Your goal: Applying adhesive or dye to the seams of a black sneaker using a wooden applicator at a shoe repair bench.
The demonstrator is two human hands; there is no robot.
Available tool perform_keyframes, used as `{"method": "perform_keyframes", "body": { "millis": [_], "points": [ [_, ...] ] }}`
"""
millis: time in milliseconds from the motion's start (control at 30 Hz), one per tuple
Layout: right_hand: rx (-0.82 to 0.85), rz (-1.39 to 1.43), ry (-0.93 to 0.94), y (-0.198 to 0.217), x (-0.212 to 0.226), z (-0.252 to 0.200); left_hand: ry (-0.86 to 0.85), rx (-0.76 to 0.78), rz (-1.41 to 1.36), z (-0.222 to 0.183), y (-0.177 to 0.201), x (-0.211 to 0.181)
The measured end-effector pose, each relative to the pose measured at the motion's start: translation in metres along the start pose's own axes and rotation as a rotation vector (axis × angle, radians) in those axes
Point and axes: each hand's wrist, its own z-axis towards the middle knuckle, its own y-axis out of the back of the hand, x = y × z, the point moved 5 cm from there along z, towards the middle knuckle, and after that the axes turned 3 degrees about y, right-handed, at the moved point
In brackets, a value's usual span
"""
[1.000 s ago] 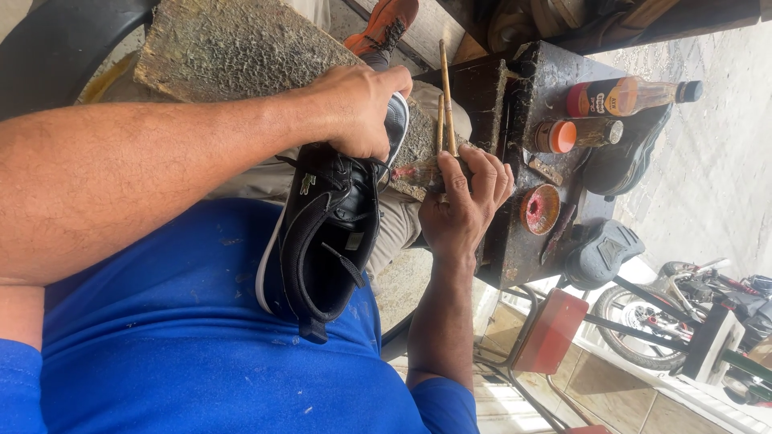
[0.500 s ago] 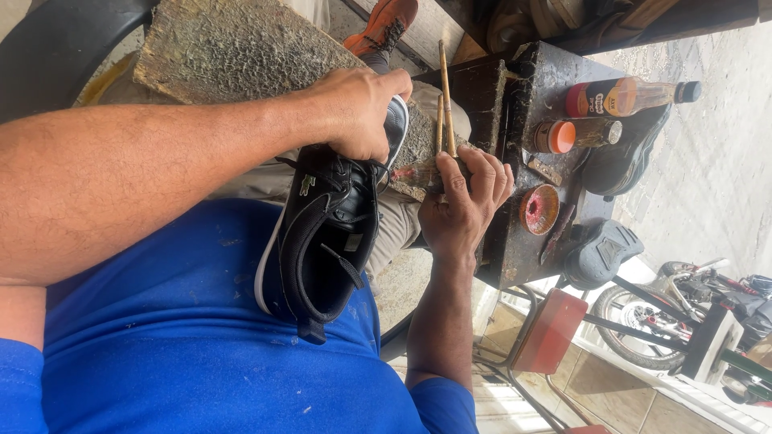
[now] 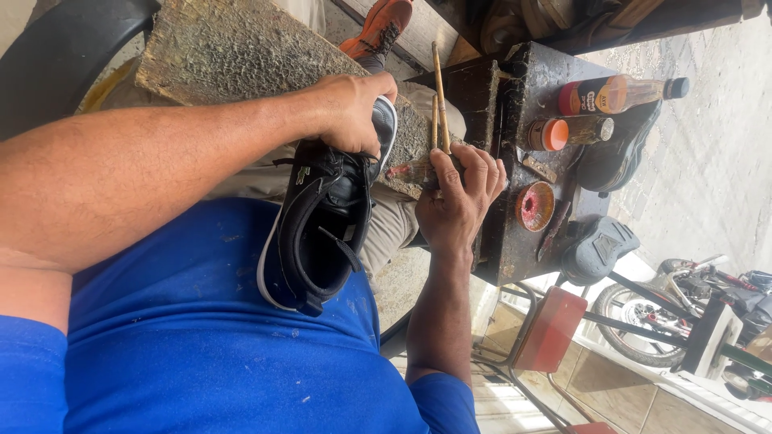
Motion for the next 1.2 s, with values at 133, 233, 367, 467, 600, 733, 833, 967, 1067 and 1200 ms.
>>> {"method": "perform_keyframes", "body": {
  "millis": [133,233,367,467,600,733,833,967,1067,1200],
  "points": [
    [-0.031,0.004,0.041,0.001,0.002,0.003,0.009,-0.001,0.004,0.004,-0.001,0.002],
    [-0.009,-0.016,0.004,-0.001,0.000,0.001,-0.014,-0.020,0.019,0.011,-0.004,0.004],
    [-0.023,-0.016,0.016,-0.001,0.000,0.003,-0.028,-0.047,-0.007,0.011,-0.003,0.005],
    [-0.037,-0.004,0.038,0.002,0.004,0.008,-0.024,-0.043,-0.005,0.010,-0.003,0.006],
    [-0.044,-0.009,0.048,0.002,0.004,0.010,-0.029,-0.042,0.011,0.014,-0.003,0.006],
    [-0.057,-0.014,0.041,0.002,0.004,0.008,-0.049,-0.068,-0.005,0.017,-0.005,0.009],
    [-0.049,-0.027,0.023,0.003,0.002,0.006,-0.045,-0.057,-0.012,0.016,-0.004,0.008],
    [-0.047,-0.031,0.023,0.004,0.002,0.006,-0.041,-0.070,-0.004,0.018,-0.004,0.009],
    [-0.057,-0.024,0.035,0.004,0.002,0.005,-0.047,-0.076,0.004,0.022,-0.006,0.010],
    [-0.044,-0.031,0.022,0.004,0.003,0.005,-0.070,-0.087,0.026,0.030,-0.008,0.012]
  ]
}}
